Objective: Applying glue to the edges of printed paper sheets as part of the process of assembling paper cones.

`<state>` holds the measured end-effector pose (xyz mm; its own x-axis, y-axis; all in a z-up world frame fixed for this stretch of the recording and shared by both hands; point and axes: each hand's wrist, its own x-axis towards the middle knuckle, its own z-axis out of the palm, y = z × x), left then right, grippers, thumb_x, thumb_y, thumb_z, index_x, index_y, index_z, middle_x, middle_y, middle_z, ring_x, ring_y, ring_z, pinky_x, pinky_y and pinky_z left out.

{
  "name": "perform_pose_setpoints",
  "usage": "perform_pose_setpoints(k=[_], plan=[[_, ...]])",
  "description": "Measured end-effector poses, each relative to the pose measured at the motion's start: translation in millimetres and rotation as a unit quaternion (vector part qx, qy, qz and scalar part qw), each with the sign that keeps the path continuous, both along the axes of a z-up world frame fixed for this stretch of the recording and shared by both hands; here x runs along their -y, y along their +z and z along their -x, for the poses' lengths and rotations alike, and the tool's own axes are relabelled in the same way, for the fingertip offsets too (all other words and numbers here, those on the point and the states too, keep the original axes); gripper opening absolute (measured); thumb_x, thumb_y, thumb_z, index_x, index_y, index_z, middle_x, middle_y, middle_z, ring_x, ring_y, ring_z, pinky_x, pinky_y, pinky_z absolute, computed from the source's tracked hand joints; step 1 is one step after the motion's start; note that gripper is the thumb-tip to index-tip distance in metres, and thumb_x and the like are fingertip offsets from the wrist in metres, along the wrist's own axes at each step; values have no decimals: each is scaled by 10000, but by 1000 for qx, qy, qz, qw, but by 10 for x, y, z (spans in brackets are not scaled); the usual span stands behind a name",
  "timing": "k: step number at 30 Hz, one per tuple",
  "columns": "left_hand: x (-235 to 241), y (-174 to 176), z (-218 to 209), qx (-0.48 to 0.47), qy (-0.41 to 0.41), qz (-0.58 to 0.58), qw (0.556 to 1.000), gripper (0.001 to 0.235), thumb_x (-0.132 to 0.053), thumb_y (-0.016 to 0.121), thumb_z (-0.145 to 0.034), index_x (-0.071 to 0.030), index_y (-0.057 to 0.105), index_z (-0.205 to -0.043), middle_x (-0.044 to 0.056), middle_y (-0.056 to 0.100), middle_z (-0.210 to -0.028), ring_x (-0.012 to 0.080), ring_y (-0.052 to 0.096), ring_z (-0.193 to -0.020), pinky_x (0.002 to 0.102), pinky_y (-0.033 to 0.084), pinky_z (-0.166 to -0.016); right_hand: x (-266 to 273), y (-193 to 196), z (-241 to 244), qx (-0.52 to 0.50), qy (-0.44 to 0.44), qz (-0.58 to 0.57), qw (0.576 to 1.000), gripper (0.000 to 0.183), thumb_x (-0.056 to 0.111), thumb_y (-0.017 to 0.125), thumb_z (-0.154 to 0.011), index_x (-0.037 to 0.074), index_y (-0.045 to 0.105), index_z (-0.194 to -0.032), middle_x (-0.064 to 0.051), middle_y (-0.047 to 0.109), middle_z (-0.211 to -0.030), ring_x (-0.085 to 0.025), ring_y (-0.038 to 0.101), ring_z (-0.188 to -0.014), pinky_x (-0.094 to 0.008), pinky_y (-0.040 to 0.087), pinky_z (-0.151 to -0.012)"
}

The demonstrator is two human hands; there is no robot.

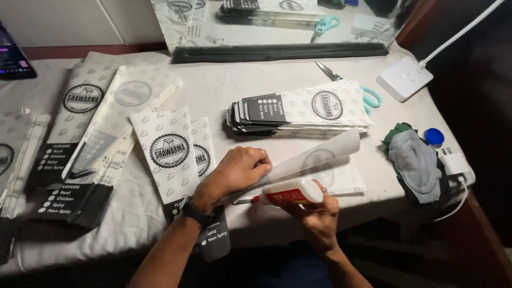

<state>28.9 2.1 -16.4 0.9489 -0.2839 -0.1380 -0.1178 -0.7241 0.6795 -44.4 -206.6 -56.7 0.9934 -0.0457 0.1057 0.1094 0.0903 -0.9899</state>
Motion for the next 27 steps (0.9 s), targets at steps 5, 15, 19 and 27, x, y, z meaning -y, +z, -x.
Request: perform_pose_setpoints(k=[5, 15, 19, 27], plan=[[-8, 88, -11, -64, -11, -10, 998, 214, -315, 613, -933, -176, 771, -970, -5, 791, -1016, 180, 706, -907, 359, 499, -782, -276, -24, 17, 3, 59, -68, 996, 376, -72, 900, -672, -30, 660, -958, -86, 652, -904, -209, 709, -871, -365, 683, -819], [216, -209, 813, 284, -86, -32, 954, 368, -7, 617, -897, -45, 667, -1260, 163, 681, -1018, 371, 671, -842, 471, 551, -689, 318, 195, 332, -32, 158, -127, 979, 792, 289, 764, -872, -147, 448, -1453, -311, 582, -1456, -376, 590, -1346, -439, 453, -1142], [341, -348, 976, 367, -92, -104, 920, 438, -185, 674, -916, 7, 640, -1308, 373, 551, -1327, 498, 566, -1232, 524, 460, -1093, 527, 27, 336, -73, 253, -171, 949, 738, 209, 652, -1002, -81, 273, -1565, -216, 287, -1671, -325, 327, -1534, -389, 327, -1199], [339, -436, 1108, 368, -71, -132, 918, 622, -389, 677, -946, -33, 540, -1436, 347, 455, -1496, 458, 452, -1410, 531, 356, -1199, 1358, 164, -9, -146, -33, -151, 977, 651, 73, 495, -892, -115, 381, -1504, -221, 406, -1639, -310, 419, -1498, -403, 360, -1191]])
